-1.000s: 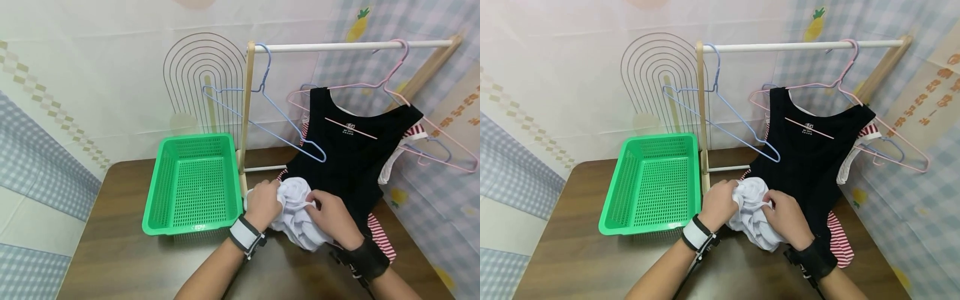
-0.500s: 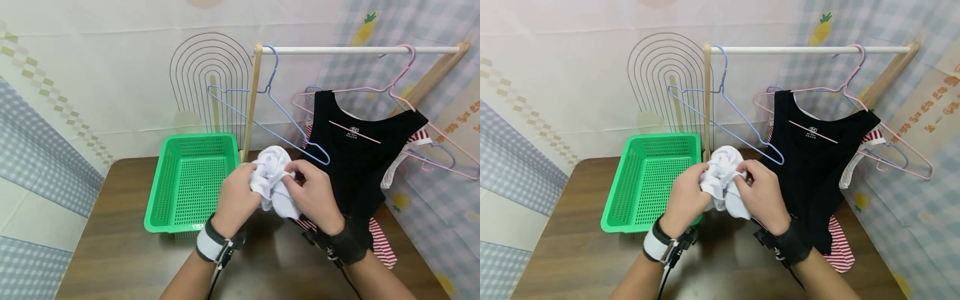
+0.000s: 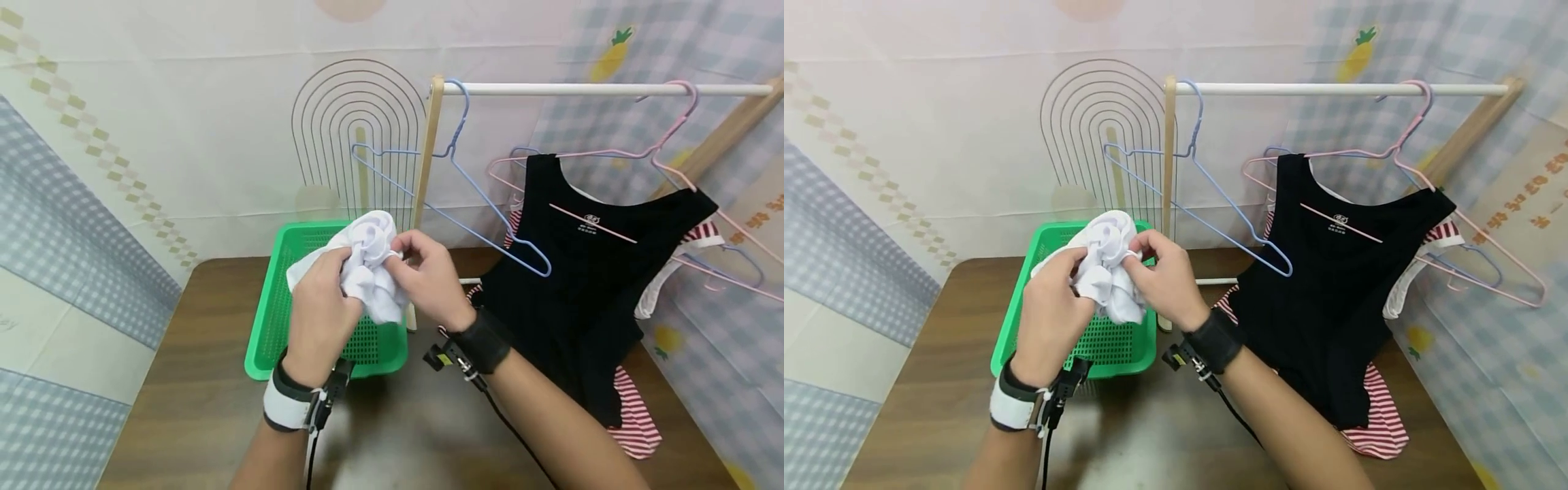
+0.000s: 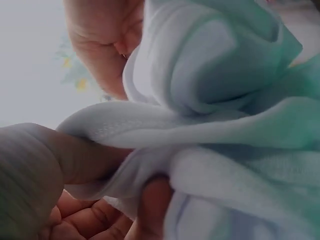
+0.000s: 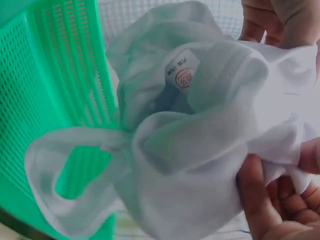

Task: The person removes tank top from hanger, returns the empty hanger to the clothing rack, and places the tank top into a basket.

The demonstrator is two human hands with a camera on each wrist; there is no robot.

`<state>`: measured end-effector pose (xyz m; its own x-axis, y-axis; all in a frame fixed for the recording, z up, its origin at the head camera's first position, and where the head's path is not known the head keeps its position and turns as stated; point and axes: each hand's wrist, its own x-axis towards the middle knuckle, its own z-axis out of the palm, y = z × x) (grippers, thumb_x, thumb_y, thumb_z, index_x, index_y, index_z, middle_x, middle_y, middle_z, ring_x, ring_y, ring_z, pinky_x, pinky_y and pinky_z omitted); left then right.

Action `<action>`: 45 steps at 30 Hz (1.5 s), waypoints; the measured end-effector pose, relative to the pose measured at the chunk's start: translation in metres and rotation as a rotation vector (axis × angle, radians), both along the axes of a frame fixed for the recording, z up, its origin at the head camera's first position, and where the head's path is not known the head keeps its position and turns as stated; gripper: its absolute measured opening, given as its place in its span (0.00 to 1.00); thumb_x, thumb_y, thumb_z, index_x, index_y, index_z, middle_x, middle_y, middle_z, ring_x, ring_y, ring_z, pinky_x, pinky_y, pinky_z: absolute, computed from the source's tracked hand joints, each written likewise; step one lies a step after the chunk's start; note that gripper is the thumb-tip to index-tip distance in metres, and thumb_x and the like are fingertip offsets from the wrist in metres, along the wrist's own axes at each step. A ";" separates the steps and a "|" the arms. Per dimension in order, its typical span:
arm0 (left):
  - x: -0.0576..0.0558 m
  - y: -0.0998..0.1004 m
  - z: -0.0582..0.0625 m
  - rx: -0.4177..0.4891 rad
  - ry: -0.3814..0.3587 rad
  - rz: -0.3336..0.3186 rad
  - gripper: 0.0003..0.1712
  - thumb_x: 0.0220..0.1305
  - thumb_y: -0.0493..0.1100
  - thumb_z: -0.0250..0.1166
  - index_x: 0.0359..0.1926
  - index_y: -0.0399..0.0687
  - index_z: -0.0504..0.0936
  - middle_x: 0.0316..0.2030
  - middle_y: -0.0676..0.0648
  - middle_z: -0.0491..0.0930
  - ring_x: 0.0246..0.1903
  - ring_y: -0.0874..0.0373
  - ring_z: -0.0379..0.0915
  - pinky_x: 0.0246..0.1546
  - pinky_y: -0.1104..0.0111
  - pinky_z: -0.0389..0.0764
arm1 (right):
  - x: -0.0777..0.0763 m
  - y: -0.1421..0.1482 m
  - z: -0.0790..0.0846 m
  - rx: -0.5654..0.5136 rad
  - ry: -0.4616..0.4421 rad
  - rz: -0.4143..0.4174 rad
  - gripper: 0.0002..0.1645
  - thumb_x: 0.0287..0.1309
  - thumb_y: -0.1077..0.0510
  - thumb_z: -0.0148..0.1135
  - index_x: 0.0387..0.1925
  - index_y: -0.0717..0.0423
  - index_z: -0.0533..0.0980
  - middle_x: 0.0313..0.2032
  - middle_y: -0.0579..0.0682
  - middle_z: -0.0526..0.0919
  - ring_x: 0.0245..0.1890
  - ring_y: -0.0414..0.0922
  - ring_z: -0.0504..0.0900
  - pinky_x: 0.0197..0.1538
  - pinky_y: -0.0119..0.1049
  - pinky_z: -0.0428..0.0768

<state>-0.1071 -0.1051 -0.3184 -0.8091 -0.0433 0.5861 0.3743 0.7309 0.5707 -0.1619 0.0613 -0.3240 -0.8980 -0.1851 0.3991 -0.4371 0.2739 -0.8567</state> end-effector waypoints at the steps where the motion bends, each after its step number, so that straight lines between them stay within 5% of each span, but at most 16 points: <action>1: -0.002 -0.003 -0.002 -0.011 -0.014 0.006 0.21 0.58 0.24 0.65 0.53 0.33 0.82 0.47 0.37 0.87 0.47 0.44 0.85 0.50 0.53 0.87 | -0.005 -0.004 -0.005 -0.011 -0.018 0.022 0.04 0.64 0.65 0.62 0.39 0.62 0.77 0.37 0.54 0.79 0.33 0.45 0.76 0.34 0.27 0.74; 6: -0.010 -0.018 -0.019 -0.078 -0.109 0.033 0.21 0.59 0.23 0.64 0.55 0.30 0.80 0.47 0.34 0.86 0.47 0.42 0.85 0.50 0.52 0.86 | -0.028 -0.025 -0.033 -0.022 -0.109 0.109 0.04 0.65 0.66 0.61 0.40 0.64 0.76 0.37 0.52 0.78 0.36 0.42 0.76 0.38 0.27 0.75; 11: -0.022 -0.030 -0.041 -0.138 -0.228 0.020 0.21 0.63 0.25 0.60 0.58 0.25 0.77 0.46 0.30 0.84 0.48 0.38 0.84 0.48 0.50 0.86 | -0.042 -0.041 -0.056 0.097 -0.211 0.135 0.05 0.69 0.64 0.60 0.42 0.62 0.79 0.38 0.54 0.83 0.37 0.42 0.79 0.38 0.28 0.78; 17: -0.042 -0.042 -0.071 -0.194 -0.367 0.016 0.22 0.64 0.32 0.62 0.58 0.26 0.79 0.46 0.28 0.85 0.45 0.36 0.84 0.44 0.47 0.85 | -0.049 -0.052 -0.066 0.297 -0.291 0.166 0.17 0.73 0.60 0.58 0.55 0.66 0.82 0.51 0.62 0.88 0.51 0.53 0.86 0.55 0.43 0.85; 22: -0.047 -0.046 -0.081 -0.252 -0.464 0.003 0.19 0.61 0.31 0.61 0.53 0.32 0.84 0.43 0.32 0.87 0.40 0.38 0.84 0.34 0.50 0.84 | -0.049 -0.050 -0.071 0.347 -0.333 0.210 0.23 0.75 0.57 0.55 0.62 0.68 0.78 0.59 0.63 0.84 0.61 0.57 0.83 0.63 0.50 0.81; 33: -0.030 -0.032 -0.076 -0.262 -0.415 0.008 0.09 0.70 0.41 0.66 0.43 0.44 0.91 0.38 0.43 0.91 0.34 0.45 0.88 0.30 0.53 0.85 | -0.027 -0.015 -0.054 0.205 -0.179 0.117 0.14 0.75 0.58 0.56 0.52 0.58 0.84 0.50 0.56 0.88 0.50 0.48 0.84 0.53 0.43 0.83; 38: -0.012 -0.018 -0.073 -0.263 -0.359 -0.010 0.08 0.69 0.42 0.69 0.43 0.45 0.91 0.38 0.44 0.91 0.33 0.47 0.88 0.27 0.55 0.84 | -0.005 0.008 -0.033 0.155 -0.065 0.037 0.09 0.72 0.59 0.60 0.44 0.57 0.84 0.42 0.56 0.89 0.38 0.44 0.82 0.44 0.35 0.80; 45: 0.017 0.014 -0.078 -0.318 -0.255 -0.071 0.07 0.66 0.43 0.72 0.42 0.47 0.90 0.38 0.48 0.91 0.37 0.50 0.88 0.34 0.56 0.86 | 0.020 0.044 -0.010 0.065 0.123 -0.161 0.06 0.67 0.62 0.65 0.37 0.61 0.84 0.30 0.54 0.88 0.27 0.38 0.80 0.32 0.27 0.76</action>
<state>-0.0902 -0.0908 -0.3968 -0.9247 0.1687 0.3413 0.3058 0.8632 0.4018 -0.1421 0.1056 -0.3342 -0.8635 -0.0721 0.4992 -0.4833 0.4013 -0.7781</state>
